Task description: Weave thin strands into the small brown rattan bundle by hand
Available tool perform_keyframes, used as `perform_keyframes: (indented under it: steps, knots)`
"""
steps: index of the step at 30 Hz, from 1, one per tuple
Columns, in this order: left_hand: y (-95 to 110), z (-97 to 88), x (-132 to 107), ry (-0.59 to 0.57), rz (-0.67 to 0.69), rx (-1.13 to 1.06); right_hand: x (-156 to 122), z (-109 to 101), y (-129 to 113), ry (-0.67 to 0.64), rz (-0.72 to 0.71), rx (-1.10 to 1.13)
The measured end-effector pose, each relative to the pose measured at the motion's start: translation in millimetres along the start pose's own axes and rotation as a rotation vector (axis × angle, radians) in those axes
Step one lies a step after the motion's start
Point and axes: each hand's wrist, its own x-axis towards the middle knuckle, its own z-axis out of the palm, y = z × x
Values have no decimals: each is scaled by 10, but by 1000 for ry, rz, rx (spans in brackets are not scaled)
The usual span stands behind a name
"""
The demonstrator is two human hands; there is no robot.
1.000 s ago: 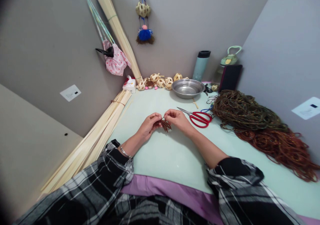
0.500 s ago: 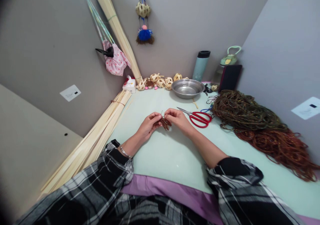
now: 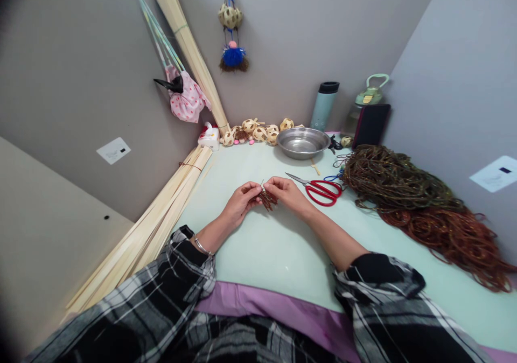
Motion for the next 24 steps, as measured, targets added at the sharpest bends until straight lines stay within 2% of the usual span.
perform_keyframes:
  steps: [10, 17, 24]
  knots:
    - [6, -6, 5, -11, -38, 10, 24, -29, 11, 56, 48, 13]
    - [64, 28, -17, 24, -77, -40, 11, -11, -19, -22, 69, -15]
    - [64, 16, -2, 8, -84, -109, 2, 12, -14, -80, 47, 1]
